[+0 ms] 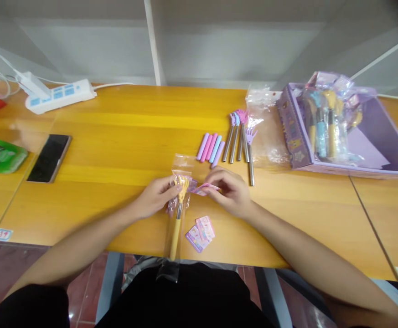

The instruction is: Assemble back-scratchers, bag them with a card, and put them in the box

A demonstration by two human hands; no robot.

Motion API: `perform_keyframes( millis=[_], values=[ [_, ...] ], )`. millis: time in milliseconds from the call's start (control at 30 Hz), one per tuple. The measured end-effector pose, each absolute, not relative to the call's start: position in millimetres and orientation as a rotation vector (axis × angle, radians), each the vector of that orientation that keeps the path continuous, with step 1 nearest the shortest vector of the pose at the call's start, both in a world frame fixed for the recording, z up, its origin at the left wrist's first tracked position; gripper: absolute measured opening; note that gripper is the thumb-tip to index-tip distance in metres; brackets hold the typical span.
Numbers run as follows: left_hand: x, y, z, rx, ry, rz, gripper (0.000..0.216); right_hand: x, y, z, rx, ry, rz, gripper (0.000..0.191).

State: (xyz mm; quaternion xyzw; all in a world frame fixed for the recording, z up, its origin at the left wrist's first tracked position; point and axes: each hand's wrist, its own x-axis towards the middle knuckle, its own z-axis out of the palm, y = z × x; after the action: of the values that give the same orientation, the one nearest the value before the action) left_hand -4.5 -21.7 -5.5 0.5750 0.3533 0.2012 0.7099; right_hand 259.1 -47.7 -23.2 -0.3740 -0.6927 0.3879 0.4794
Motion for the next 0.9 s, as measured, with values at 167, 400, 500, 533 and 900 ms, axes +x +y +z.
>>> perform_keyframes(
  millis=[167, 400, 500, 533, 900],
  values=[
    [-2, -31, -8, 1.323, 0.734, 0.369, 0.04, 265, -58, -26, -0.799, -2.046, 0.459, 0.03],
    [3, -37, -9, 1.336, 0.743, 0.458, 0.027, 265, -59, -24, -0.802, -2.156, 0.459, 0.03],
    [4, -35, -10, 1.271, 0.752, 0.525, 0.049, 264, -58, -24, -0.877, -2.191, 0.476, 0.03],
    [4, -34, -10, 1.266, 0.746, 0.526, 0.057, 265, -57, -24, -0.894, -2.2, 0.429, 0.031],
    [0, -33, -12, 1.21, 0.616, 0.444, 0.091, 269, -44, -22, -0.847, -2.013, -0.162, 0.057]
  ],
)
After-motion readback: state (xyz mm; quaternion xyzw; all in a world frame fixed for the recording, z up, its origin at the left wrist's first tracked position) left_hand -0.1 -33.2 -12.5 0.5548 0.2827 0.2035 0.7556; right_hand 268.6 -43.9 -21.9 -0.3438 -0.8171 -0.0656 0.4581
